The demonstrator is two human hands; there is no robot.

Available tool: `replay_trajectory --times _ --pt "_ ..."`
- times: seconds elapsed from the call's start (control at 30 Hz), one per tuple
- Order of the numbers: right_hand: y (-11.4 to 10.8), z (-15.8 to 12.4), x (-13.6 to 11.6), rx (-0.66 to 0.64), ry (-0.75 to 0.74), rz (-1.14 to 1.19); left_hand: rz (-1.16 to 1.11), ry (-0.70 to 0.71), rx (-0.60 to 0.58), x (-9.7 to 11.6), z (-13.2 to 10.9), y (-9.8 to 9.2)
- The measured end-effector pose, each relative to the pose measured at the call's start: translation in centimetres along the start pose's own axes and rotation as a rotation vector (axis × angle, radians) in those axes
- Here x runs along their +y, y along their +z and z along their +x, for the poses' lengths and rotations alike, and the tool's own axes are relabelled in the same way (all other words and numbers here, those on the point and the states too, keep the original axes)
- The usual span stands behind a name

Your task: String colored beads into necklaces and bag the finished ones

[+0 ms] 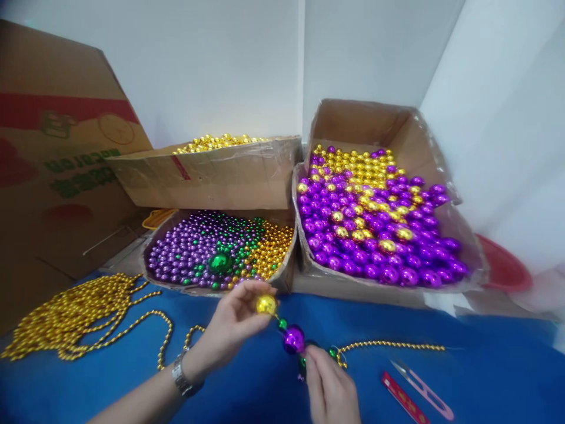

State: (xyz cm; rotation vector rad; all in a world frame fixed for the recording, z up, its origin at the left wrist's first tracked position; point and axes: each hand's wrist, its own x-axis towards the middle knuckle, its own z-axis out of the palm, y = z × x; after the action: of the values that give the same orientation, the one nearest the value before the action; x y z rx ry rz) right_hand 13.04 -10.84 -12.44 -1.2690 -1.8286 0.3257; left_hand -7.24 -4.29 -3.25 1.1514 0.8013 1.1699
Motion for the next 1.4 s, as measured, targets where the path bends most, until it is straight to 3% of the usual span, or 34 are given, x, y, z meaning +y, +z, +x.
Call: replay_trajectory --times 0.23,0.37,0.5,0.7,0.83,0.9,0.97,1.0,1.1,1.23,1.4 --pt "0.2 -0.4 0.2 -0.027 0.075 0.051 -0.051 -0.055 0.002 -0.3 -0.3 0.2" --pt "0.5 -0.4 -1.0 -0.007 0.352 0.173 0.015 -0.045 -0.001 -0.1 -0.4 0.2" --pt "1.2 -0.2 -1.8 -0.086 0.592 0.461 0.014 -0.083 0.016 -0.2 -0.5 0.2" --pt "2.1 0.0 -1.7 -0.089 0.629 0.867 0.068 -0.118 -0.053 -0.1 -0.7 0.3" --pt "1.8 0.0 -1.7 -0.035 0.649 1.006 0.065 -0.058 -0.113 1.2 0.7 -1.0" --pt "1.4 0.0 -1.5 -0.028 0.659 1.024 0.223 -0.001 -0.036 2.2 2.4 -2.4" --pt "1.0 -0.1 -1.2 -0.043 0.657 1.031 0.569 0.068 0.061 3.1 4.5 -4.3" --pt "0.8 -0.2 -1.0 -0.048 0.653 1.036 0.793 0.099 0.073 3.5 5.6 -5.3" --pt "0.5 -0.4 -0.5 -0.041 0.631 1.042 1.064 0.093 0.027 3.7 8.3 -7.9" --pt "0.4 -0.7 -0.3 -0.036 0.612 1.01 1.289 0.019 -0.072 2.0 10.0 -9.7" --pt "0.2 -0.5 -0.5 -0.068 0.601 0.991 1.485 -0.107 -0.109 -1.4 10.9 -9.8"
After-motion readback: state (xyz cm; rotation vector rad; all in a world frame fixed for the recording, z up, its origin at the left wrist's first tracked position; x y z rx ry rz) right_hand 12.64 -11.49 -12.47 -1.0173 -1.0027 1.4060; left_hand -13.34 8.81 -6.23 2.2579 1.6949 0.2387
